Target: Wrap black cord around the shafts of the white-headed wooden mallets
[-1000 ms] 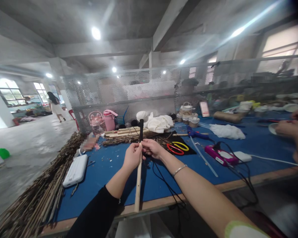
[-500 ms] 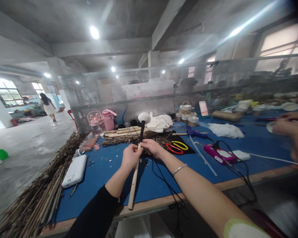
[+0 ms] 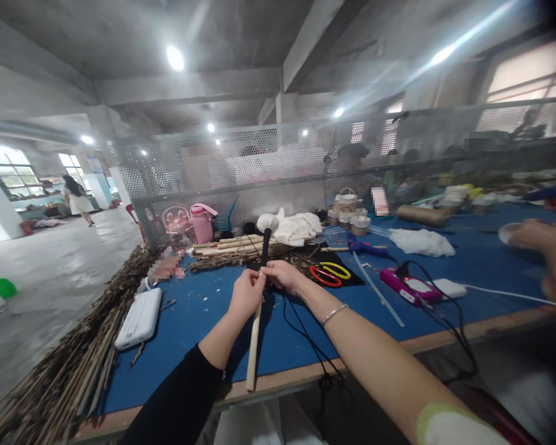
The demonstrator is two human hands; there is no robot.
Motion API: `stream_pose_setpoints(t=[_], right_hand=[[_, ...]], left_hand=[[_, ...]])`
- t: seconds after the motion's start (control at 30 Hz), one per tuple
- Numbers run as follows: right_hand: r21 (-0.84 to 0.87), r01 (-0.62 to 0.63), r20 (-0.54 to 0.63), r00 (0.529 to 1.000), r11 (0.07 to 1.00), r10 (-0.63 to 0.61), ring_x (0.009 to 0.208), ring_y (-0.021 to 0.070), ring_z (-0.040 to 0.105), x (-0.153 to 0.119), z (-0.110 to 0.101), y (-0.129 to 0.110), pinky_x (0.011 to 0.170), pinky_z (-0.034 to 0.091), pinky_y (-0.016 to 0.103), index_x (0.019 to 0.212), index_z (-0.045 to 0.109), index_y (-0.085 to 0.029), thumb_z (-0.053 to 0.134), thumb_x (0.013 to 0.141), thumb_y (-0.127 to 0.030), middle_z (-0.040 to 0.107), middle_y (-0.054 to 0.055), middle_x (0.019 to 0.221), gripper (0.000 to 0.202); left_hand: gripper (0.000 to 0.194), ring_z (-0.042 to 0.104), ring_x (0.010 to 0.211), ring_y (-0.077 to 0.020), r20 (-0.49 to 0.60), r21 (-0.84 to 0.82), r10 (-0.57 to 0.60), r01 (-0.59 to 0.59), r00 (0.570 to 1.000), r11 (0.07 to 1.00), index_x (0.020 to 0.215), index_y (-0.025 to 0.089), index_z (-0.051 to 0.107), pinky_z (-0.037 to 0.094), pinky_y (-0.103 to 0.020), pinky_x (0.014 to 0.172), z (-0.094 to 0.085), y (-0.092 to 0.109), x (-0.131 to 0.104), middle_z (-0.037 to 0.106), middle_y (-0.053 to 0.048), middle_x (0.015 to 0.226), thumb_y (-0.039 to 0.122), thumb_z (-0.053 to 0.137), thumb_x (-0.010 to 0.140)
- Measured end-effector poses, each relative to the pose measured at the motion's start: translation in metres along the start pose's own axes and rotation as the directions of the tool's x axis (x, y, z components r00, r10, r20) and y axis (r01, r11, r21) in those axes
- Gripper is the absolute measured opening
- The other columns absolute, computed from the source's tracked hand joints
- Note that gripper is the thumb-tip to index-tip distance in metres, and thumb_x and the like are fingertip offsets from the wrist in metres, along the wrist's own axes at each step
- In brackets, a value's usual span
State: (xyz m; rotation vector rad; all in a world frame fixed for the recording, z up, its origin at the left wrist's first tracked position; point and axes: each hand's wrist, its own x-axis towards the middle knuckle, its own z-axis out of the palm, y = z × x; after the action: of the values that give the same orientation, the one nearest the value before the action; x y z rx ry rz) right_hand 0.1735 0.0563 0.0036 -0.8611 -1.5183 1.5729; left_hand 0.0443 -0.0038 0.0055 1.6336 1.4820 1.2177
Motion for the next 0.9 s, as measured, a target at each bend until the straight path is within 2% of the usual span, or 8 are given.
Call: stream_pose_setpoints(t=[0.17, 0.23, 0.33, 0.47, 0.57, 0.67, 0.77, 0.9], right_hand=[[-0.021, -0.009, 0.045, 0.999, 1.000, 0.010, 0.031, 0.0022, 0.017, 0.001, 0.002, 0.002, 0.032, 0.007, 0.019, 0.067, 0.050, -0.014, 0.061, 0.071, -0.035, 0.036, -0.008, 0.040, 0.024], [-0.033, 0.001, 0.028, 1.000, 0.999, 0.000, 0.031, 0.0024, 0.018, 0.000, 0.002, 0.001, 0.032, 0.007, 0.019, 0.067, 0.050, -0.015, 0.061, 0.071, -0.036, 0.036, -0.009, 0.040, 0.025], [-0.070, 0.016, 0.019, 1.000, 0.997, -0.014, 0.031, 0.0025, 0.022, -0.001, 0.004, 0.001, 0.032, 0.008, 0.019, 0.067, 0.050, -0.014, 0.062, 0.070, -0.038, 0.042, -0.006, 0.042, 0.027], [-0.106, 0.027, -0.001, 1.000, 0.994, -0.028, 0.032, 0.0026, 0.022, 0.000, 0.009, 0.005, 0.033, 0.011, 0.019, 0.065, 0.049, -0.015, 0.063, 0.069, -0.042, 0.039, -0.007, 0.041, 0.031], [-0.138, 0.084, -0.064, 0.993, 0.987, -0.094, 0.034, 0.0024, 0.022, 0.001, 0.012, 0.003, 0.033, 0.013, 0.018, 0.063, 0.047, -0.016, 0.061, 0.070, -0.048, 0.034, -0.008, 0.042, 0.036], [-0.223, 0.018, -0.109, 0.993, 0.975, -0.043, 0.034, 0.0030, 0.021, -0.006, 0.014, -0.011, 0.034, 0.012, 0.019, 0.070, 0.054, -0.014, 0.056, 0.073, -0.051, 0.033, -0.008, 0.044, 0.037], [-0.354, -0.056, -0.028, 0.998, 0.933, 0.049, 0.036, 0.0039, 0.021, -0.041, 0.014, -0.040, 0.035, 0.012, 0.020, 0.078, 0.061, -0.012, 0.057, 0.074, -0.049, 0.033, -0.007, 0.045, 0.038], [-0.482, -0.008, 0.103, 0.993, 0.876, 0.065, 0.043, 0.0056, 0.030, -0.136, -0.003, -0.071, 0.040, 0.022, 0.021, 0.085, 0.064, -0.015, 0.056, 0.076, -0.047, 0.041, -0.003, 0.052, 0.034]], left_hand=[[0.020, 0.052, 0.042, -0.0083, -0.030, 0.018, 0.078, -0.077, 0.997, 0.997, 0.083, 0.019, 0.047, 0.038, -0.018, 0.045, -0.001, -0.003, 0.000, 0.057, 0.004, 0.057, 0.023, 0.062, 0.070], [0.016, 0.052, 0.041, -0.0088, 0.006, -0.042, 0.025, -0.025, 1.000, 0.999, 0.083, 0.019, 0.046, 0.039, -0.019, 0.044, 0.000, -0.003, 0.000, 0.057, 0.004, 0.057, 0.022, 0.058, 0.073], [0.013, 0.053, 0.044, -0.0088, 0.098, -0.186, -0.127, 0.143, 0.987, 0.972, 0.081, 0.019, 0.042, 0.040, -0.019, 0.044, 0.001, 0.000, 0.001, 0.059, 0.002, 0.064, 0.018, 0.054, 0.075], [0.015, 0.039, 0.035, -0.0048, 0.119, -0.241, -0.257, 0.279, 0.959, 0.929, 0.080, 0.019, 0.041, 0.027, -0.016, 0.036, -0.002, 0.008, 0.002, 0.049, 0.006, 0.056, 0.024, 0.054, 0.077], [0.020, 0.030, 0.033, -0.0035, 0.122, -0.281, -0.307, 0.329, 0.944, 0.901, 0.079, 0.018, 0.045, 0.018, -0.016, 0.034, -0.011, 0.013, 0.003, 0.038, 0.008, 0.051, 0.038, 0.047, 0.082], [0.023, 0.027, 0.032, -0.0031, 0.128, -0.335, -0.272, 0.300, 0.954, 0.893, 0.081, 0.017, 0.048, 0.015, -0.015, 0.034, -0.021, 0.013, 0.007, 0.034, 0.008, 0.049, 0.039, 0.042, 0.084], [0.024, 0.027, 0.032, -0.0029, 0.141, -0.395, -0.250, 0.286, 0.958, 0.873, 0.084, 0.017, 0.048, 0.015, -0.015, 0.034, -0.029, 0.008, 0.012, 0.033, 0.008, 0.049, 0.041, 0.045, 0.083], [0.027, 0.027, 0.032, -0.0026, 0.161, -0.443, -0.246, 0.293, 0.956, 0.847, 0.087, 0.018, 0.046, 0.014, -0.013, 0.034, -0.032, 0.007, 0.015, 0.032, 0.009, 0.050, 0.044, 0.047, 0.081]])
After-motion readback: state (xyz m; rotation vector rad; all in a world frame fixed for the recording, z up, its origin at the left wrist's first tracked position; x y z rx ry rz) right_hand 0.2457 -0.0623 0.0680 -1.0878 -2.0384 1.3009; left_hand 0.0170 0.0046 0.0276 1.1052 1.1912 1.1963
